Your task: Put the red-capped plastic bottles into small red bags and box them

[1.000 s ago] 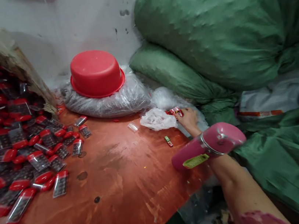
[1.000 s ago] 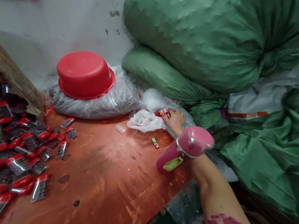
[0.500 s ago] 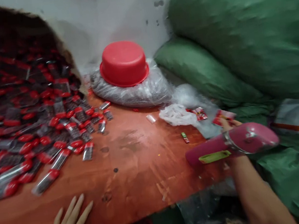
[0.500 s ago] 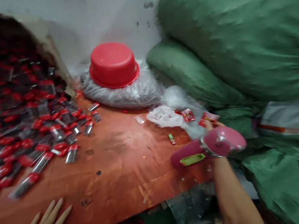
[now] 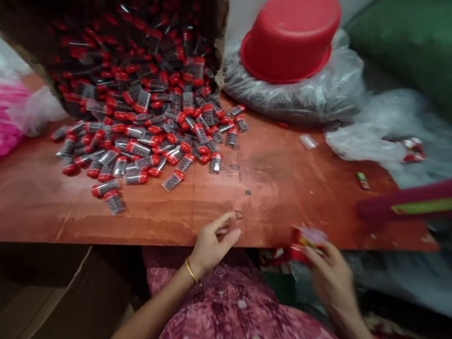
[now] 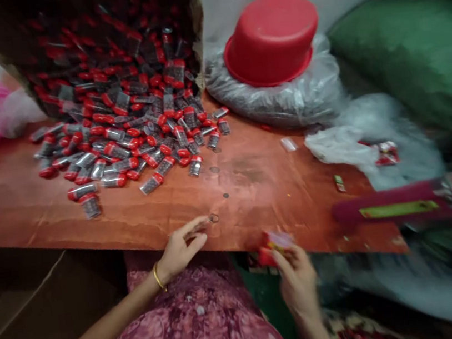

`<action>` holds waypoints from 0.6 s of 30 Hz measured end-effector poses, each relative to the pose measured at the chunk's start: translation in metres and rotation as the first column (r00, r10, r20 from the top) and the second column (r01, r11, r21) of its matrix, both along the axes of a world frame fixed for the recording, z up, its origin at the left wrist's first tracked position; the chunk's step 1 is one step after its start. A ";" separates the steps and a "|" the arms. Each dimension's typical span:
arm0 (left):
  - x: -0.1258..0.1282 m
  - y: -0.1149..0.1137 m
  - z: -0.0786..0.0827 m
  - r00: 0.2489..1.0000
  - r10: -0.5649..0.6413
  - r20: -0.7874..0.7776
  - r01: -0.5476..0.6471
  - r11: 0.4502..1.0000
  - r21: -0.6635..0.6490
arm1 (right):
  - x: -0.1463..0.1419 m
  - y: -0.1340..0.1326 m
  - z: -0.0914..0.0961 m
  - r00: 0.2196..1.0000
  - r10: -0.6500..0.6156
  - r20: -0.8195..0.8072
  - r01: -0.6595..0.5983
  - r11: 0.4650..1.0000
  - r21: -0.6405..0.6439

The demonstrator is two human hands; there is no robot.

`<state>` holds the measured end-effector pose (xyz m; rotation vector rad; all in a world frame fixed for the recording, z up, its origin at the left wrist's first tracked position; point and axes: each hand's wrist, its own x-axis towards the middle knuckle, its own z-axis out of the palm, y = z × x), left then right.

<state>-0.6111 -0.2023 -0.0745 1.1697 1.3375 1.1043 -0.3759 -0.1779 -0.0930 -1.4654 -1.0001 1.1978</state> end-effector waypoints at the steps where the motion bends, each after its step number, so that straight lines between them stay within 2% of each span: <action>1: 0.005 0.004 0.004 0.990 -0.016 0.141 0.024 0.998 -0.057 | -0.016 -0.003 0.005 0.994 0.062 -0.087 -0.063 0.998 -0.018; 3: 0.010 0.011 0.011 0.947 -0.006 0.322 0.044 0.993 -0.113 | -0.054 0.005 0.010 0.954 0.232 -0.192 -0.235 0.972 0.007; 4: 0.011 0.013 0.013 0.931 0.036 0.362 0.013 0.991 -0.132 | -0.073 0.012 0.011 0.935 0.306 -0.178 -0.301 0.952 0.055; 6: 0.008 0.015 0.015 0.902 0.192 0.386 -0.125 0.974 -0.191 | -0.106 0.026 0.010 0.891 0.440 -0.113 -0.426 0.895 0.131; 8: 0.000 0.013 0.014 0.841 0.379 0.387 -0.281 0.916 -0.286 | -0.129 0.034 0.008 0.864 0.503 0.016 -0.495 0.845 0.201; 10: -0.010 0.010 0.012 0.765 0.520 0.379 -0.383 0.841 -0.382 | -0.140 0.036 0.009 0.841 0.476 0.258 -0.538 0.786 0.305; 11: -0.014 0.009 0.010 0.737 0.567 0.368 -0.415 0.809 -0.415 | -0.142 0.037 0.010 0.800 0.429 0.419 -0.581 0.727 0.366; 12: -0.018 0.007 0.008 0.719 0.599 0.353 -0.442 0.786 -0.433 | -0.143 0.037 0.012 0.729 0.361 0.581 -0.646 0.642 0.413; 14: -0.023 0.006 0.003 0.713 0.625 0.319 -0.492 0.769 -0.408 | -0.144 0.040 0.018 0.532 0.193 0.825 -0.804 0.421 0.420; 16: -0.025 0.005 -0.004 0.745 0.615 0.258 -0.534 0.782 -0.321 | -0.145 0.043 0.025 0.390 0.033 0.920 -0.897 0.242 0.371; 18: -0.025 0.004 -0.011 0.781 0.605 0.159 -0.565 0.791 -0.236 | -0.147 0.045 0.032 0.325 -0.078 0.942 -0.933 0.138 0.333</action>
